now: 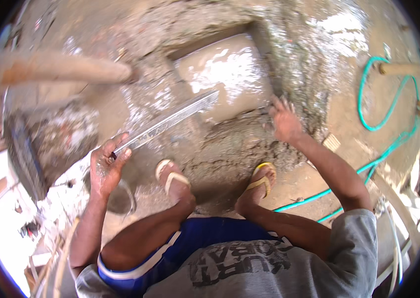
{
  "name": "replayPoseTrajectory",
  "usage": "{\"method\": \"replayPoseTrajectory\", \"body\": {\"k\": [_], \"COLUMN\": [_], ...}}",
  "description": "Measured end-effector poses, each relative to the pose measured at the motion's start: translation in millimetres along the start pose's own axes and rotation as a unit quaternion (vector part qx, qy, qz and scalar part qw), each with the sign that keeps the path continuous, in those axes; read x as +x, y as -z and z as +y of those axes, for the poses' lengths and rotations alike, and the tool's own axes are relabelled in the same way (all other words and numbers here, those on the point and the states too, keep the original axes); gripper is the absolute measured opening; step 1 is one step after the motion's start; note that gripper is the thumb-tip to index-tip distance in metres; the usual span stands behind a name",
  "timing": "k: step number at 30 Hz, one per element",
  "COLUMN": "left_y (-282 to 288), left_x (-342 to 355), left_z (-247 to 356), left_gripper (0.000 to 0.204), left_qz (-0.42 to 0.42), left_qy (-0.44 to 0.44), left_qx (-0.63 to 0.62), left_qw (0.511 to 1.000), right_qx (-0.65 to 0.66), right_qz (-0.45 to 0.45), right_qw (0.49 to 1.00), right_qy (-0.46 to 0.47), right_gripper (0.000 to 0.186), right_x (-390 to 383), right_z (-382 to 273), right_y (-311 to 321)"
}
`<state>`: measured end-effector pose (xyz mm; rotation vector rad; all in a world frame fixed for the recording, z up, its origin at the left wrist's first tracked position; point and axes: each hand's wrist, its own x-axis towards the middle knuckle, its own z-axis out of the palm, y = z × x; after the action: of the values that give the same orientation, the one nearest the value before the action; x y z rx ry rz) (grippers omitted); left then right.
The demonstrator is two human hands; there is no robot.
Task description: The person cleans a square drainage pit in a wet concrete floor by scooping out water with a small bowl and scraping the inner walls with a piece of wood.
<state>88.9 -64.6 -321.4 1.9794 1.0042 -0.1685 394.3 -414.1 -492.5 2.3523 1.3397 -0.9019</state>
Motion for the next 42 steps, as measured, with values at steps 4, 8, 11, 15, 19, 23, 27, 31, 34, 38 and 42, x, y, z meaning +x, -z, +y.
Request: {"method": "replayPoseTrajectory", "body": {"k": [4, 8, 11, 15, 19, 23, 27, 31, 34, 38, 42], "left_y": [50.5, 81.7, 66.1, 29.5, -28.0, -68.2, -92.1, -102.7, -108.6, -117.5, -126.5], "left_x": [-74.1, -169.5, -247.1, -313.7, -331.1, -320.6, -308.1, -301.6, -302.6, -306.1, -318.9], "left_z": [-2.3, -71.1, -113.0, -209.6, -270.2, -304.9, -328.0, -341.1, -347.9, -358.1, -374.7], "left_gripper": [0.035, 0.043, 0.039, 0.042, 0.042, 0.042, 0.042, 0.042, 0.042, 0.042, 0.042], "left_qz": [0.124, 0.263, 0.42, 0.477, 0.448, 0.388, 0.347, 0.327, 0.321, 0.309, 0.294], "left_qy": [-0.065, -0.005, 0.051, 0.172, 0.298, 0.352, 0.37, 0.38, 0.387, 0.4, 0.415], "left_qx": [0.097, 0.091, -0.015, -0.063, -0.166, -0.245, -0.297, -0.328, -0.348, -0.374, -0.407], "left_qw": [0.985, 0.961, 0.906, 0.86, 0.826, 0.815, 0.809, 0.801, 0.791, 0.777, 0.759], "right_qx": [0.299, 0.43, 0.468, 0.48, 0.55, 0.631, 0.721, 0.762, 0.703, 0.598, 0.28], "right_qz": [-0.092, -0.134, -0.176, -0.157, -0.266, -0.231, -0.265, -0.266, -0.191, -0.084, 0.153], "right_qw": [0.936, 0.866, 0.848, 0.853, 0.789, 0.741, 0.638, 0.59, 0.682, 0.772, 0.938], "right_qy": [0.159, 0.217, 0.173, 0.133, 0.064, -0.011, 0.045, 0.0, -0.065, -0.2, -0.133], "right_gripper": [0.08, 0.113, 0.118, 0.102, 0.065, 0.037, 0.022, 0.041, 0.064, 0.067, 0.09], "right_x": [-20.1, -13.7, -13.0, -2.0, -12.2, -8.5, -2.8, 12.8, 20.9, 53.5, 87.7], "right_z": [-137.3, -297.9, -379.8, -442.1, -437.6, -436.6, -379.8, -268.8, -164.1, -60.6, -1.3], "right_y": [22.2, 60.2, 89.3, 31.5, 32.1, 25.7, 32.9, 43.5, 74.9, 44.8, 5.8]}}
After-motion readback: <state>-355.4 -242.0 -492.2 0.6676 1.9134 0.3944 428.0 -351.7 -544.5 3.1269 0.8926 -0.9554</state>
